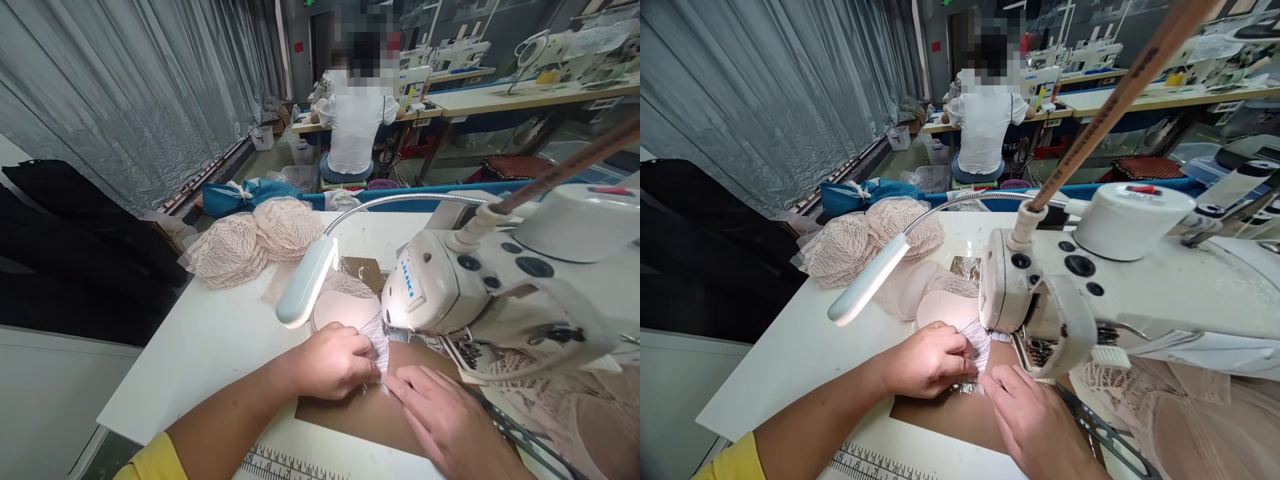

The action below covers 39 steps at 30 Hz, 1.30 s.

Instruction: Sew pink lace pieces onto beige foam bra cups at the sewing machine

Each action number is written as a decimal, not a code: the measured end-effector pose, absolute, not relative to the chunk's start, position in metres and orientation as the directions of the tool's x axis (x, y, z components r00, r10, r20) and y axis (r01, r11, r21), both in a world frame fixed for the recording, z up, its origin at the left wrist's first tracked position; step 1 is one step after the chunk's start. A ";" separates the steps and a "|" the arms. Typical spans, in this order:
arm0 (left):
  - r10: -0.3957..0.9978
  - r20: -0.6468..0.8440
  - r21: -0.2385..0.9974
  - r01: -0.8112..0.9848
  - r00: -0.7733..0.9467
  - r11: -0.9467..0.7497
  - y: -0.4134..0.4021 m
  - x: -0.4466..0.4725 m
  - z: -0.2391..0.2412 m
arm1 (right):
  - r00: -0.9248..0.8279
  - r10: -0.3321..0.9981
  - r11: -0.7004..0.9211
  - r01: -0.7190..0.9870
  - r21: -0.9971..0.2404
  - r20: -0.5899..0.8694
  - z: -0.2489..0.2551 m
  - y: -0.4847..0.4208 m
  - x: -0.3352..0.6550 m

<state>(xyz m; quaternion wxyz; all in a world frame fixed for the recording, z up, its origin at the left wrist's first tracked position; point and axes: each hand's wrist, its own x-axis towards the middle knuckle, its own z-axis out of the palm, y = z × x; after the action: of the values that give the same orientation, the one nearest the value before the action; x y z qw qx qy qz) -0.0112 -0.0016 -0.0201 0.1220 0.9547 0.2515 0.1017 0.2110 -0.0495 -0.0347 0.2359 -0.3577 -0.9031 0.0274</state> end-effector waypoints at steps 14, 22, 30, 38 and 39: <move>0.552 0.059 0.128 0.542 0.832 -0.831 0.006 -0.001 -0.015 | -0.571 0.740 0.672 0.639 -0.373 0.356 -0.040 -0.053 0.212; 0.549 0.040 0.086 0.544 0.835 -0.834 0.011 -0.001 -0.014 | -0.556 0.710 0.689 0.676 -0.261 0.431 -0.047 -0.049 0.212; 0.524 0.071 0.094 0.518 0.849 -0.850 0.012 -0.005 -0.014 | -0.531 0.677 0.658 0.747 -0.096 0.509 -0.042 -0.040 0.207; 0.519 0.132 0.105 0.509 0.845 -0.854 0.015 -0.006 -0.018 | -0.492 0.690 0.581 0.814 -0.001 0.531 -0.046 -0.036 0.206; 0.521 0.135 0.112 0.510 0.843 -0.853 0.016 -0.006 -0.018 | -0.485 0.692 0.566 0.824 0.015 0.534 -0.046 -0.036 0.206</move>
<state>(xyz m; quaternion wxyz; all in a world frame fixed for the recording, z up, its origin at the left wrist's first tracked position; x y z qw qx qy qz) -0.0055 0.0155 -0.0182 0.0357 0.9592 0.2688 0.0802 0.2059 -0.0358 -0.0461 0.2428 -0.4453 -0.8510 -0.1359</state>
